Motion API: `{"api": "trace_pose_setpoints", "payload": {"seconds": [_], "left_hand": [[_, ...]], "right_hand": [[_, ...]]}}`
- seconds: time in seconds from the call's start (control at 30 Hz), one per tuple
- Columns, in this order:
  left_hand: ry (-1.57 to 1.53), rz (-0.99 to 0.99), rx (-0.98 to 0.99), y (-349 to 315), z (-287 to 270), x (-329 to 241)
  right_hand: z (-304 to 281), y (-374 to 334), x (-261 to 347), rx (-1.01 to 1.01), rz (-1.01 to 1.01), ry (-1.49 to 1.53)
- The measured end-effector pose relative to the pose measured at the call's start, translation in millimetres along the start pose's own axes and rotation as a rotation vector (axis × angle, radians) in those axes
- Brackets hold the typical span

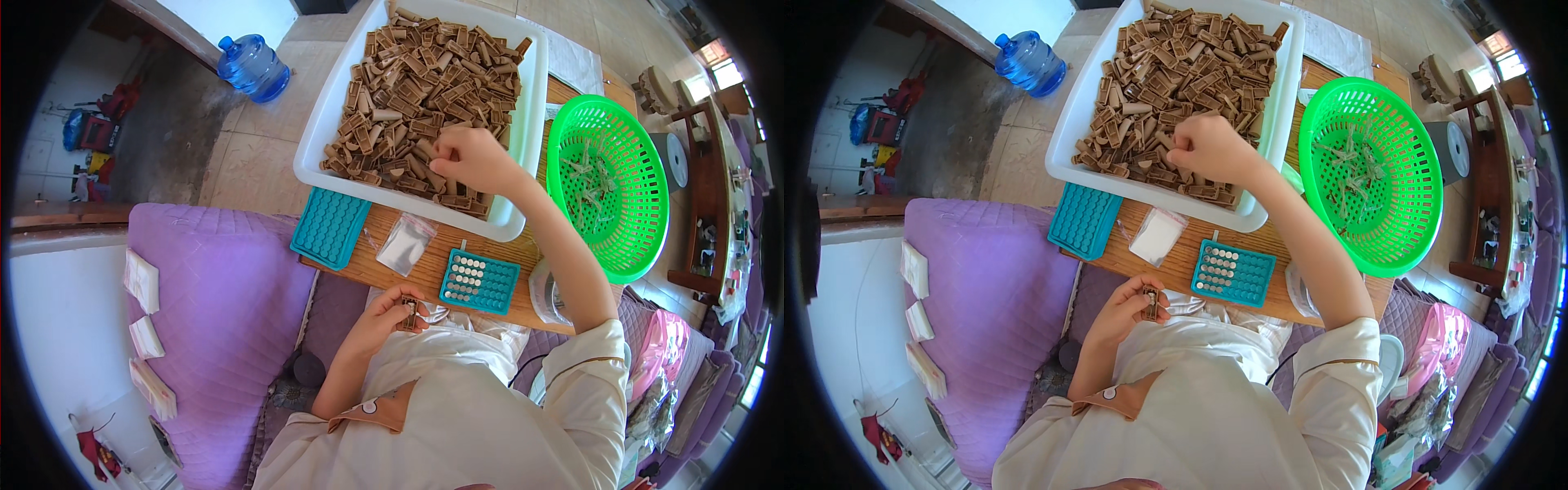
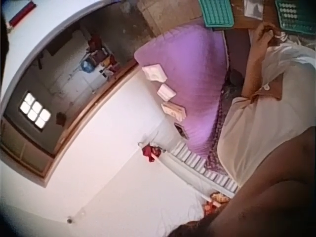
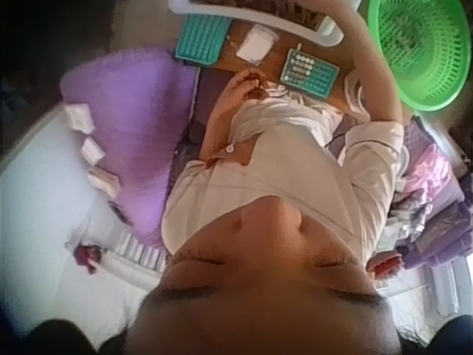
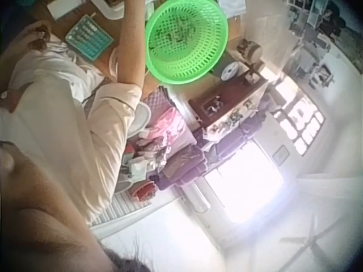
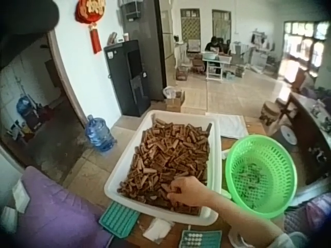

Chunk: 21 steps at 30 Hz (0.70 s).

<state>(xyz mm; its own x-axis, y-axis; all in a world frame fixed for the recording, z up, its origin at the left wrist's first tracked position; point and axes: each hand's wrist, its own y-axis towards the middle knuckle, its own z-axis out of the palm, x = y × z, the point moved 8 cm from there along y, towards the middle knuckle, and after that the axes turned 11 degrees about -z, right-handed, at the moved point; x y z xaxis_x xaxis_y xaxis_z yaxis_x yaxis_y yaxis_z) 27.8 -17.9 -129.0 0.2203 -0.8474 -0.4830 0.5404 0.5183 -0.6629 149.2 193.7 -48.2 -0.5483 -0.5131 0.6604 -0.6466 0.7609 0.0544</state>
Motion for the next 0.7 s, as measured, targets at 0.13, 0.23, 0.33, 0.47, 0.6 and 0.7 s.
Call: {"api": "trace_pose_setpoints", "payload": {"seconds": [0.13,0.23,0.33,0.47,0.6,0.7], "left_hand": [[0.008,0.008,0.037,-0.8,11.7,-5.5],[-0.024,0.038,0.026,1.3,23.4,-10.4],[0.053,0.189,0.035,3.8,38.4,-23.7],[0.036,0.256,0.028,11.7,54.3,-25.6],[-0.211,0.406,0.016,11.7,63.3,-33.0],[-0.164,0.486,-0.003,10.6,72.2,-37.9]], "right_hand": [[-13.0,-37.6,-17.4,-0.257,0.168,0.858],[-23.0,-69.3,-8.8,-0.454,0.267,0.976],[-26.9,-99.3,-11.6,-0.656,0.252,0.798],[-10.7,-129.5,-2.4,-0.819,0.335,0.555],[-1.2,-150.8,6.9,-0.927,0.383,0.473],[4.7,-169.1,5.4,-0.936,0.417,0.347]]}}
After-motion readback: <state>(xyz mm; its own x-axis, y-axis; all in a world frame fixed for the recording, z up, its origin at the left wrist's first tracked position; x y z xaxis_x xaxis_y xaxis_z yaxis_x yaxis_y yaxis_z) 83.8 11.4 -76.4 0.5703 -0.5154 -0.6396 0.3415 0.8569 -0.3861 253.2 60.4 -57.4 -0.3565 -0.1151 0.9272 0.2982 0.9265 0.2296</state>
